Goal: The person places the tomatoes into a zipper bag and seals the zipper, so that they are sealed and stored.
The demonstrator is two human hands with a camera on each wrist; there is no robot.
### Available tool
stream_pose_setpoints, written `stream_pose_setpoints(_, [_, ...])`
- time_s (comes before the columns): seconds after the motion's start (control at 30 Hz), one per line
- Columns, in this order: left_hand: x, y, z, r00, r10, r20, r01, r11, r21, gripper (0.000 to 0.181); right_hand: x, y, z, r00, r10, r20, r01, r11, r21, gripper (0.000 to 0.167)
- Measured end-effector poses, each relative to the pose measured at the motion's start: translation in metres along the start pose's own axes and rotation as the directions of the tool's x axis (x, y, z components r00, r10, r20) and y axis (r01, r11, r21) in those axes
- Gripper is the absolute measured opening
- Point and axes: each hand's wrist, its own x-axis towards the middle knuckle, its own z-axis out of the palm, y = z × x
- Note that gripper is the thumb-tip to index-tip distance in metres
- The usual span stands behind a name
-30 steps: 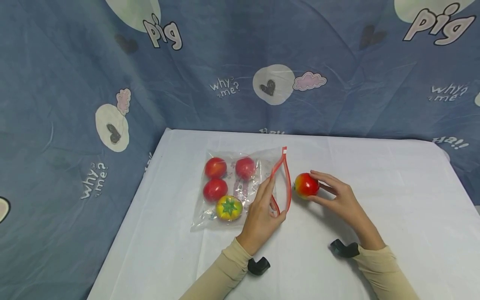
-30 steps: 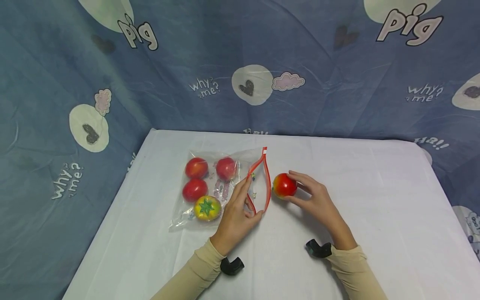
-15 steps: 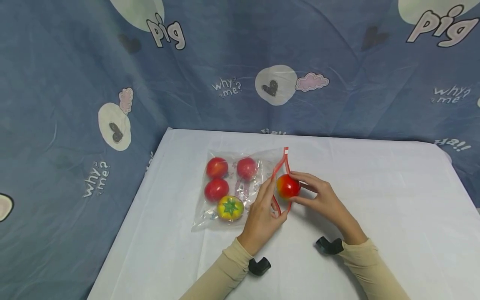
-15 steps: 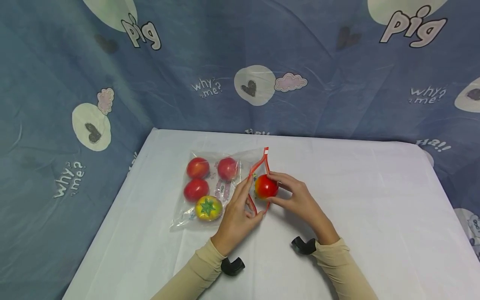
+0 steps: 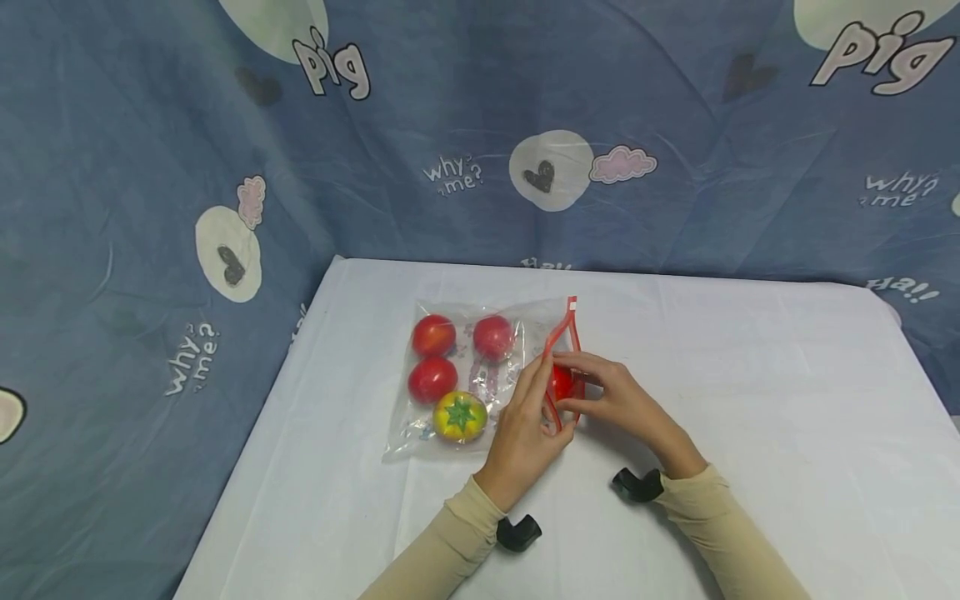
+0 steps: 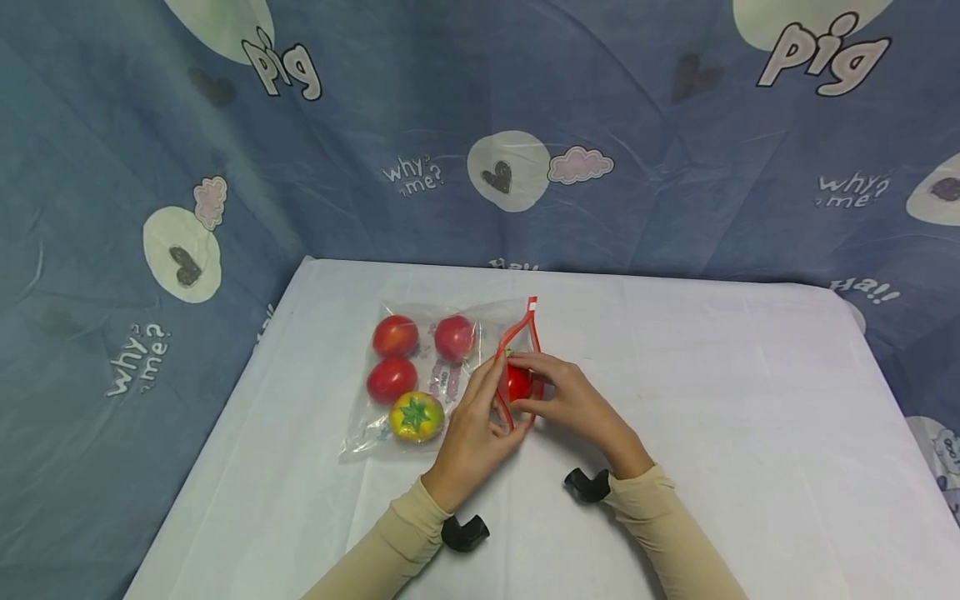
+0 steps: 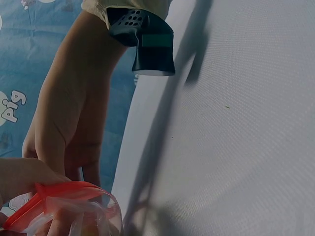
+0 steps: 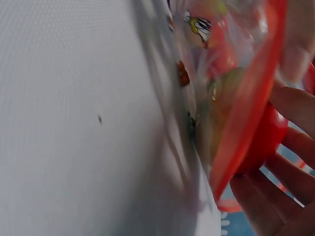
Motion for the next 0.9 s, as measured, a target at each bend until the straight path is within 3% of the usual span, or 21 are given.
stream_pose_setpoints(0.27, [-0.0011, 0.0007, -0.001, 1.0, -0.012, 0.006, 0.012, 1.0, 0.015, 0.1, 0.007, -0.0004, 0.0099, 0.998, -0.06, 0.025, 0.061, 0.997, -0.052, 0.063])
stream_pose_setpoints(0.57, [0.0005, 0.0003, -0.0007, 1.0, 0.014, -0.008, -0.014, 1.0, 0.002, 0.103, 0.0044, 0.0033, 0.0032, 0.999, 0.024, 0.032, -0.026, 0.999, 0.039, 0.064])
stream_pose_setpoints(0.9, [-0.0007, -0.0008, 0.0007, 1.0, 0.003, -0.008, -0.003, 1.0, 0.03, 0.099, 0.011, 0.0039, 0.0092, 0.997, -0.029, 0.069, 0.027, 0.999, 0.019, 0.048])
